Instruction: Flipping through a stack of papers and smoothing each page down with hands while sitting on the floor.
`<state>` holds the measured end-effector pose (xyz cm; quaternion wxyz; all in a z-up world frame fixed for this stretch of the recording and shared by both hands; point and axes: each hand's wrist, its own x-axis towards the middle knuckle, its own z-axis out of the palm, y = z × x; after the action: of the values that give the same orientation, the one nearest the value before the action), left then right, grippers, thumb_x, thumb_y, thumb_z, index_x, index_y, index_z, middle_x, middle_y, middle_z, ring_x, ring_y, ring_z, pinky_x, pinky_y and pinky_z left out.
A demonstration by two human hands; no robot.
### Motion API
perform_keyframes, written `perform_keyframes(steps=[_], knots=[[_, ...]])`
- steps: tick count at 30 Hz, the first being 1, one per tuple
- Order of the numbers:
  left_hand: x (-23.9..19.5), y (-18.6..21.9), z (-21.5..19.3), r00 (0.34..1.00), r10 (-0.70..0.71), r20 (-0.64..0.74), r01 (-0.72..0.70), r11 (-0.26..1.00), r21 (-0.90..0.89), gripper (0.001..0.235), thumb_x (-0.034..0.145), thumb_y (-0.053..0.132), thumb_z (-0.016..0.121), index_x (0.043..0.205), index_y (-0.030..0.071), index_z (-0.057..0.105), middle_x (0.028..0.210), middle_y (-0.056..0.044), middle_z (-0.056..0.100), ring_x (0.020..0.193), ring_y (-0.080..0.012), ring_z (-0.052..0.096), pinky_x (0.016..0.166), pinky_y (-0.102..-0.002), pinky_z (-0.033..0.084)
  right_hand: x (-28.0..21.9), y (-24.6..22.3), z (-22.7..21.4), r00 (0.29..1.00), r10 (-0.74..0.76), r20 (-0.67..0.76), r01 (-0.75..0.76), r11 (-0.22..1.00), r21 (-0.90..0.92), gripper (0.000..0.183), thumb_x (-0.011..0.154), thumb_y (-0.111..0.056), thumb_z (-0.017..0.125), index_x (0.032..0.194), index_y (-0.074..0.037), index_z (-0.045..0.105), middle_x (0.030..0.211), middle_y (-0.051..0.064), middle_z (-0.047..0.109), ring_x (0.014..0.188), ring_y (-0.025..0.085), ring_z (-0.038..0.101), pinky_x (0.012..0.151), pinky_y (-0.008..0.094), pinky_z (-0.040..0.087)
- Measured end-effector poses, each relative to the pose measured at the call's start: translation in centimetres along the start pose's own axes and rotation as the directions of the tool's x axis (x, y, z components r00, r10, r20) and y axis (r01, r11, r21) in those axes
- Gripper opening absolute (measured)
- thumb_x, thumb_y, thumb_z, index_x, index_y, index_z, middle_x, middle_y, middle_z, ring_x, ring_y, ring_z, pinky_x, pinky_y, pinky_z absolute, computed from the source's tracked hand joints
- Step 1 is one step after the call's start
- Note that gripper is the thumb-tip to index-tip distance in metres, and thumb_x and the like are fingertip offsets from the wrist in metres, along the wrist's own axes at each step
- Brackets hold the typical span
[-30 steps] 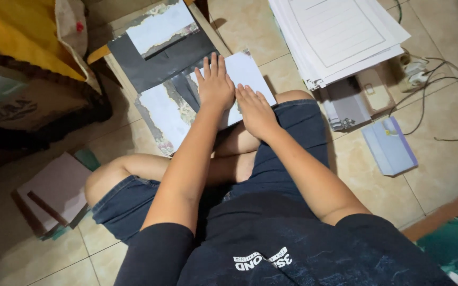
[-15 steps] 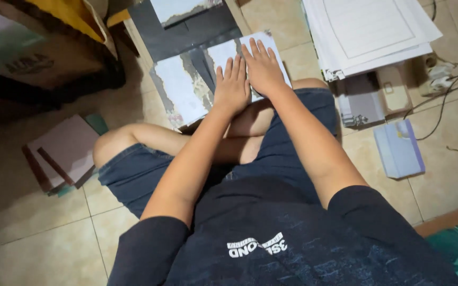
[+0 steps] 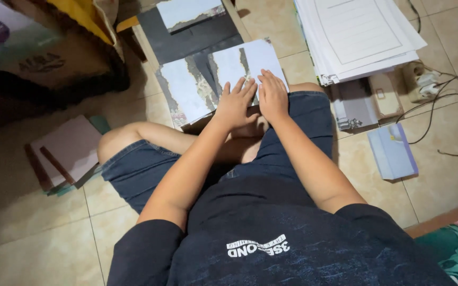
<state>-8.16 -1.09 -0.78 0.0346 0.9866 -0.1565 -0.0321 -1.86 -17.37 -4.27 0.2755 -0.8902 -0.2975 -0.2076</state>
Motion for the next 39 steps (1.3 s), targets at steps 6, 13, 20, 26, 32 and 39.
perform_keyframes(steps=[6,13,20,26,32,39], knots=[[-2.2,-1.1,2.7,0.988,0.059,-0.141,-0.101,0.945,-0.311,0.080,0.088,-0.003,0.060,0.162,0.012,0.034,0.163,-0.007,0.044,0.149,-0.0270,0.045,0.115,-0.071,0.032,-0.1,-0.4,-0.8,0.995,0.062,0.077,-0.070,0.992,0.105,0.042,0.117,-0.027,0.032,0.131,-0.002,0.063,0.144,0.018,0.059,0.140,0.034,0.051,0.116,0.049,0.035],[-8.0,-1.5,0.0,0.676,0.035,-0.736,-0.145,0.986,-0.086,0.053,0.104,0.009,0.038,0.156,0.003,0.046,0.159,-0.017,0.048,0.146,-0.0316,0.049,0.123,-0.056,0.027,-0.2,-0.9,-0.8,0.991,0.090,0.096,-0.099,0.990,0.098,0.048,0.118,-0.032,0.026,0.132,-0.001,0.061,0.145,0.019,0.057,0.141,0.034,0.048,0.119,0.049,0.031],[-9.8,-5.0,2.5,0.806,-0.160,-0.570,0.138,0.987,-0.082,0.061,0.090,0.002,0.061,0.150,0.003,0.052,0.151,-0.018,0.057,0.141,-0.0400,0.050,0.112,-0.067,0.031,-0.3,-0.3,-0.4,0.996,0.070,0.052,-0.074,0.994,0.085,0.040,0.117,-0.029,0.034,0.129,-0.004,0.063,0.141,0.017,0.061,0.138,0.032,0.052,0.117,0.046,0.035],[-9.4,-3.3,0.9,0.823,-0.255,-0.507,0.201,0.966,-0.161,0.053,0.085,0.020,0.065,0.137,0.008,0.065,0.141,-0.014,0.064,0.137,-0.0375,0.053,0.110,-0.070,0.028,0.2,-0.1,-0.6,0.998,0.048,0.033,-0.050,0.997,0.066,0.025,0.112,-0.020,0.051,0.125,-0.005,0.065,0.137,0.015,0.064,0.134,0.032,0.056,0.113,0.047,0.040],[-5.4,-2.1,1.3,0.797,-0.062,-0.601,-0.012,0.993,-0.119,0.057,0.077,0.019,0.078,0.131,0.006,0.065,0.136,-0.018,0.065,0.132,-0.0383,0.057,0.107,-0.061,0.040,-0.4,2.8,-0.1,0.985,0.155,-0.077,-0.156,0.988,0.000,0.026,0.100,-0.014,0.068,0.125,-0.009,0.064,0.131,0.012,0.065,0.124,0.031,0.062,0.105,0.048,0.045],[5.8,-2.3,2.6,0.885,-0.138,-0.446,-0.118,0.858,-0.500,0.031,0.090,0.016,0.066,0.122,0.013,0.068,0.109,-0.009,0.072,0.110,-0.0315,0.070,0.099,-0.047,0.053,-0.3,4.3,0.1,0.896,0.439,-0.064,-0.440,0.898,-0.018,0.042,0.094,-0.017,0.072,0.132,-0.005,0.060,0.120,0.017,0.063,0.108,0.043,0.065,0.096,0.056,0.048]])
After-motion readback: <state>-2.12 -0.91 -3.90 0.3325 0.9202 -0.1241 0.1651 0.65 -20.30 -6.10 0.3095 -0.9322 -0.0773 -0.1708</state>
